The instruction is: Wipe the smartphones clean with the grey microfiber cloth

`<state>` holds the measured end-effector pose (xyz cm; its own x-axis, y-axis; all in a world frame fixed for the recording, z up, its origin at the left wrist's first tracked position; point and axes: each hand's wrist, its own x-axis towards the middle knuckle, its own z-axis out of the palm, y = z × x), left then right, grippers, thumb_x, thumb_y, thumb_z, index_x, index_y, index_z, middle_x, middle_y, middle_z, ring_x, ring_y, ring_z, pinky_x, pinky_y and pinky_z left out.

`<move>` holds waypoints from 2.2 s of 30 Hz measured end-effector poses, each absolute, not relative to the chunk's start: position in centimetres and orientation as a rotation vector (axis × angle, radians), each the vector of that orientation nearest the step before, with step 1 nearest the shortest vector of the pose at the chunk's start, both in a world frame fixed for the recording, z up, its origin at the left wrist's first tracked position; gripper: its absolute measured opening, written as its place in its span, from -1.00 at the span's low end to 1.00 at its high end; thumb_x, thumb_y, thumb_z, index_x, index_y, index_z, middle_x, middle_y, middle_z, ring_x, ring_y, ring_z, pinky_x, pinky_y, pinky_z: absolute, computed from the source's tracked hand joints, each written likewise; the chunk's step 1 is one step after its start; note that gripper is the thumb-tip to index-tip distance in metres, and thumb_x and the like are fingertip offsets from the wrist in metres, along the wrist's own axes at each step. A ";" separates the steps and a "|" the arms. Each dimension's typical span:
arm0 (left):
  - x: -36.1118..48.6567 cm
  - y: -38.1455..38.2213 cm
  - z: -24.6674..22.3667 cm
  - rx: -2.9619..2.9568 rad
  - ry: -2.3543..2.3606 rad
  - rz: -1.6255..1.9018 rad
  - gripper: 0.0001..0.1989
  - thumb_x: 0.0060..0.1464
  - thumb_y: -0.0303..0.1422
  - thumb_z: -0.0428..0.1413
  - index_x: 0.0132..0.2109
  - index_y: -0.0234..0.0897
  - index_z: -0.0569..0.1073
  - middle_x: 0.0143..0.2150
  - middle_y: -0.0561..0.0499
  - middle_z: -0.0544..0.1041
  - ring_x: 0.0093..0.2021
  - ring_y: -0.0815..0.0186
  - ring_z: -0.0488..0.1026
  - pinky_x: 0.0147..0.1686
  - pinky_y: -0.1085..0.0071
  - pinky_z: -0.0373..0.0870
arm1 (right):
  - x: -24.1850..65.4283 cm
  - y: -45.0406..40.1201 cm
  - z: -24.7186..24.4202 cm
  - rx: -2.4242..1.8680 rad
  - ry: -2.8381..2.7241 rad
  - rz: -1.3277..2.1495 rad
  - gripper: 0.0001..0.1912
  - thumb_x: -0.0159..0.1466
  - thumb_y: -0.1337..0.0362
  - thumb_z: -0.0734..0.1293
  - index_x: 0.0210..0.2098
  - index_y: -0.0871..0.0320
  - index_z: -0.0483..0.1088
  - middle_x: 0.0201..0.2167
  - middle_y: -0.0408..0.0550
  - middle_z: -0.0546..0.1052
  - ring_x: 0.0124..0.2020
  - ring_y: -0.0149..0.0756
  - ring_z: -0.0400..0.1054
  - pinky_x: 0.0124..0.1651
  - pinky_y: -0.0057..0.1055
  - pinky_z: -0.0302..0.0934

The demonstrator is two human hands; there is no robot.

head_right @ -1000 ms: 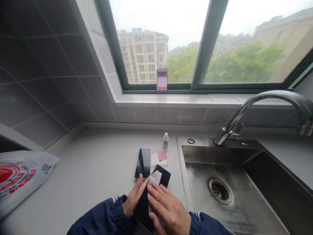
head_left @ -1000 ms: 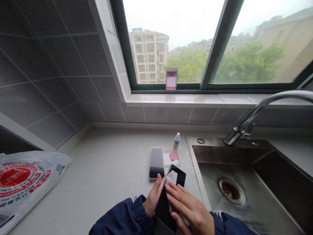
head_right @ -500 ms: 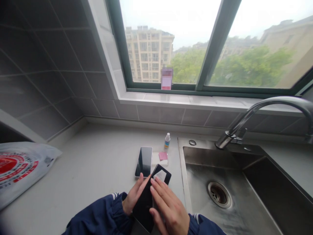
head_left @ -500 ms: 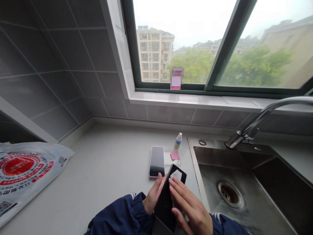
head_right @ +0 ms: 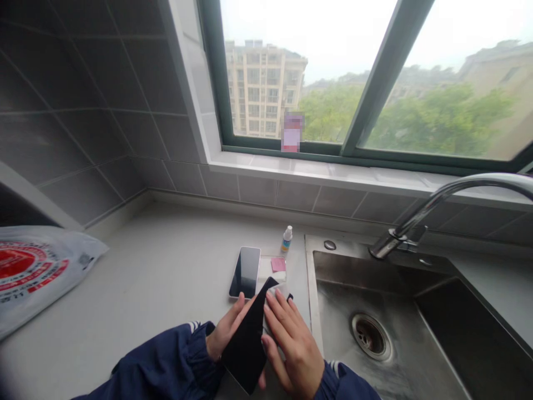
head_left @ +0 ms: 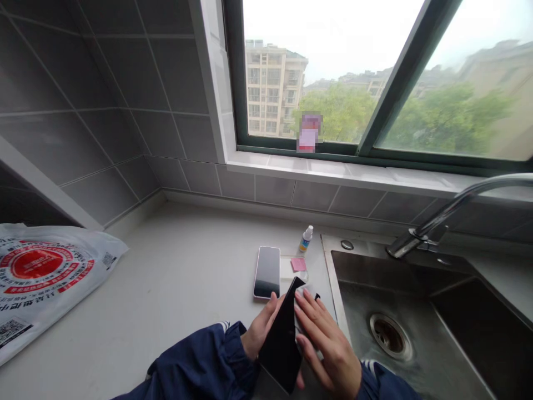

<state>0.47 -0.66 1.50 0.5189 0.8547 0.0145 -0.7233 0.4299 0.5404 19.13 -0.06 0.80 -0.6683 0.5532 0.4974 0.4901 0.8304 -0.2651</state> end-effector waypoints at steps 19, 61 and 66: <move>0.4 -1.2 1.7 0.636 0.387 0.877 -0.40 0.17 -0.05 0.04 0.29 -0.14 0.22 0.10 -0.29 0.41 -0.07 -0.06 0.52 -0.37 0.13 0.55 | 20.5 2.4 0.8 -0.953 -1.687 0.759 -0.77 0.32 0.32 0.33 -0.04 0.06 0.52 0.02 0.04 0.54 0.04 -0.13 0.45 0.12 -0.22 0.33; -0.1 -1.3 0.3 0.498 0.218 0.824 -0.53 0.26 -0.04 -0.16 0.26 0.06 0.19 0.03 -0.12 0.51 -0.09 -0.04 0.52 -0.33 0.01 0.48 | 19.4 1.3 0.7 -1.145 -1.459 1.205 -0.61 0.27 -0.02 0.33 -0.46 0.13 0.23 -0.56 -0.23 0.30 -0.62 -0.44 0.26 -0.57 -0.51 0.20; 0.0 -1.3 0.5 0.478 0.195 0.811 -0.55 0.25 -0.05 -0.11 0.23 0.02 0.21 0.15 -0.18 0.43 0.05 -0.09 0.46 -0.32 0.02 0.50 | 20.5 2.0 1.0 -1.177 -1.593 0.627 -0.78 0.21 0.15 0.42 -0.29 0.12 0.35 -0.20 0.00 0.41 -0.15 -0.15 0.39 -0.09 -0.21 0.34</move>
<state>0.01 -1.34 0.48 0.6780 0.7349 0.0132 -0.6487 0.5898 0.4809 20.47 1.96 1.01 -0.0086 0.9092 0.4162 0.3814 0.3877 -0.8392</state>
